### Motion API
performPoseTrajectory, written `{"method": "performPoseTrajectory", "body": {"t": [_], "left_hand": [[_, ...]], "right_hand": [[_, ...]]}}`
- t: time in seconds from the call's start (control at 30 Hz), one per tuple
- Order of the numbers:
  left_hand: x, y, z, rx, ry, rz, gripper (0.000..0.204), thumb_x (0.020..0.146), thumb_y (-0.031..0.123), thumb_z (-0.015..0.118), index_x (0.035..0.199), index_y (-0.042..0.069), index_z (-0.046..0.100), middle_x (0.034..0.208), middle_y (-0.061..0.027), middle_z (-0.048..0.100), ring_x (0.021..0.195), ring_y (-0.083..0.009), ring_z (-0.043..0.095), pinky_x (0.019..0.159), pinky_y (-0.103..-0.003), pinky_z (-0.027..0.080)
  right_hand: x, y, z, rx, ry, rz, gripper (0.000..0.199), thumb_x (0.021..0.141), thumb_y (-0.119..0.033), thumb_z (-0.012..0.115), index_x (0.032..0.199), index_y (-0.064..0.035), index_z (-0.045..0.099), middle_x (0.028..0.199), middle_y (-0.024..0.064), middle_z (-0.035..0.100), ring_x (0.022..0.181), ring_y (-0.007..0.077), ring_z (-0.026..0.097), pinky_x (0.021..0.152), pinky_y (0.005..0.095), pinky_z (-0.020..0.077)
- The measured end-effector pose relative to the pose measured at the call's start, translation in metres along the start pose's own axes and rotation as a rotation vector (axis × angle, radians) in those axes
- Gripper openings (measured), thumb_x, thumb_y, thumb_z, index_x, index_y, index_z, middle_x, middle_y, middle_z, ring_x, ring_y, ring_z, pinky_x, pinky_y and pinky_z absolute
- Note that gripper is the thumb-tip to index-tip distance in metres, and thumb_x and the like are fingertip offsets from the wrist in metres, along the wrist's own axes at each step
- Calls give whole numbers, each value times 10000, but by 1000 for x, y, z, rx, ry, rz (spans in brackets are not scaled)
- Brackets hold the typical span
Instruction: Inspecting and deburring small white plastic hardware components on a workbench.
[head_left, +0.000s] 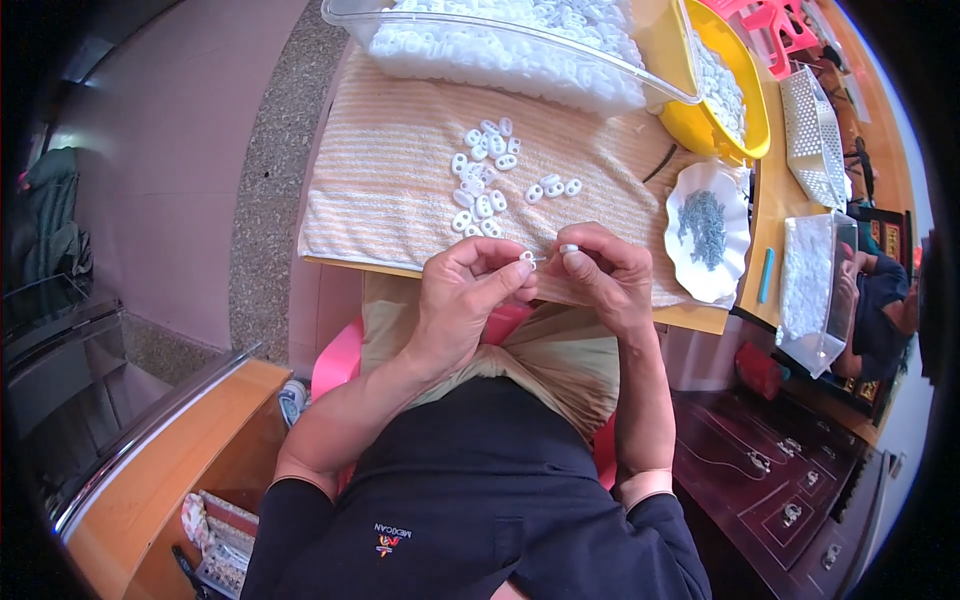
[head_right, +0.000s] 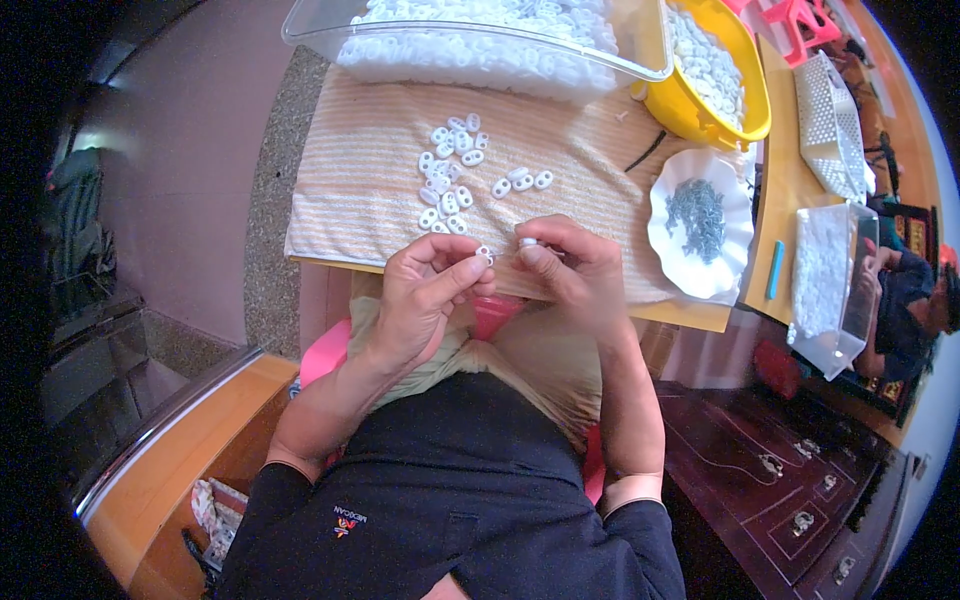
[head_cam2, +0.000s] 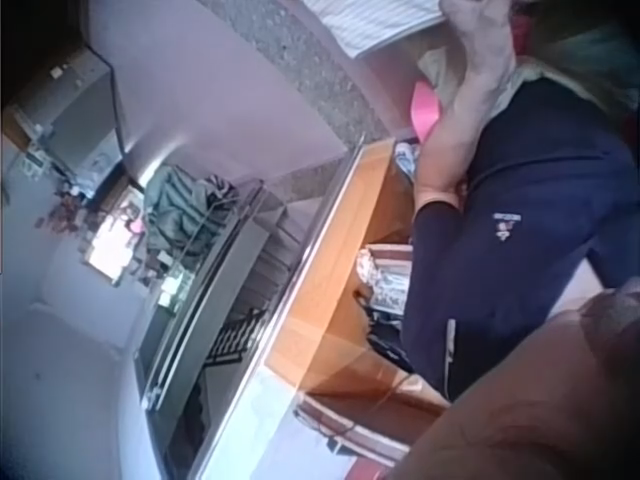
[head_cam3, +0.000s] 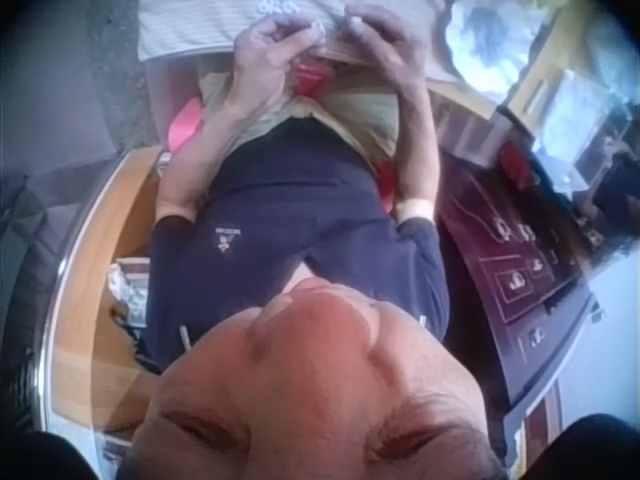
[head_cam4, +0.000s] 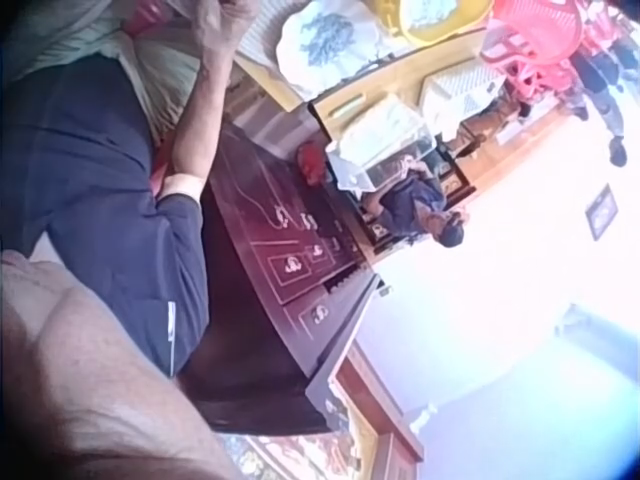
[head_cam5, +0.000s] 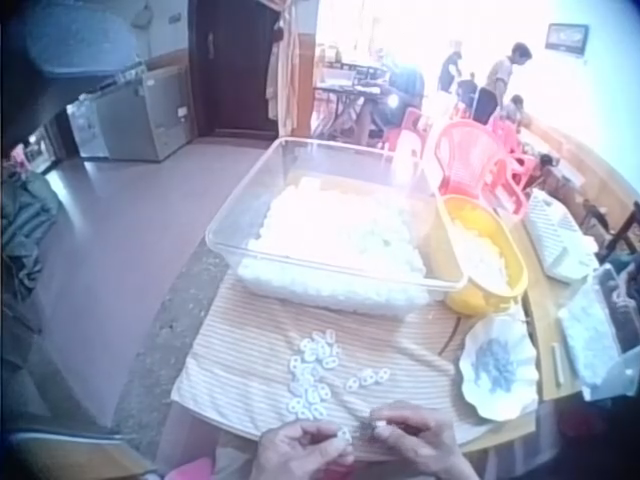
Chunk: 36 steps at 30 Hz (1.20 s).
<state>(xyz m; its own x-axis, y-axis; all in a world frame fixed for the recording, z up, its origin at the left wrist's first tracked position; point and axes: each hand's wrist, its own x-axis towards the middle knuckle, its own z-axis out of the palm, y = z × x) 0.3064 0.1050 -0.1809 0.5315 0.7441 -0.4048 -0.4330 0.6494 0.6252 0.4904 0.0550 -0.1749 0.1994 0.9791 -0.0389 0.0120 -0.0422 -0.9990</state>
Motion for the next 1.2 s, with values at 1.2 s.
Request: {"method": "performPoseTrajectory", "body": {"t": [1.2], "left_hand": [[0, -4, -3, 13, -30, -2, 157, 882, 15, 650, 1034, -4, 619, 889, -93, 679, 783, -145, 675, 732, -256, 570]], "right_hand": [[-6, 1, 9, -101, -109, 1, 111, 897, 32, 616, 1001, 38, 652, 927, 60, 642, 849, 103, 610, 755, 229, 507]]}}
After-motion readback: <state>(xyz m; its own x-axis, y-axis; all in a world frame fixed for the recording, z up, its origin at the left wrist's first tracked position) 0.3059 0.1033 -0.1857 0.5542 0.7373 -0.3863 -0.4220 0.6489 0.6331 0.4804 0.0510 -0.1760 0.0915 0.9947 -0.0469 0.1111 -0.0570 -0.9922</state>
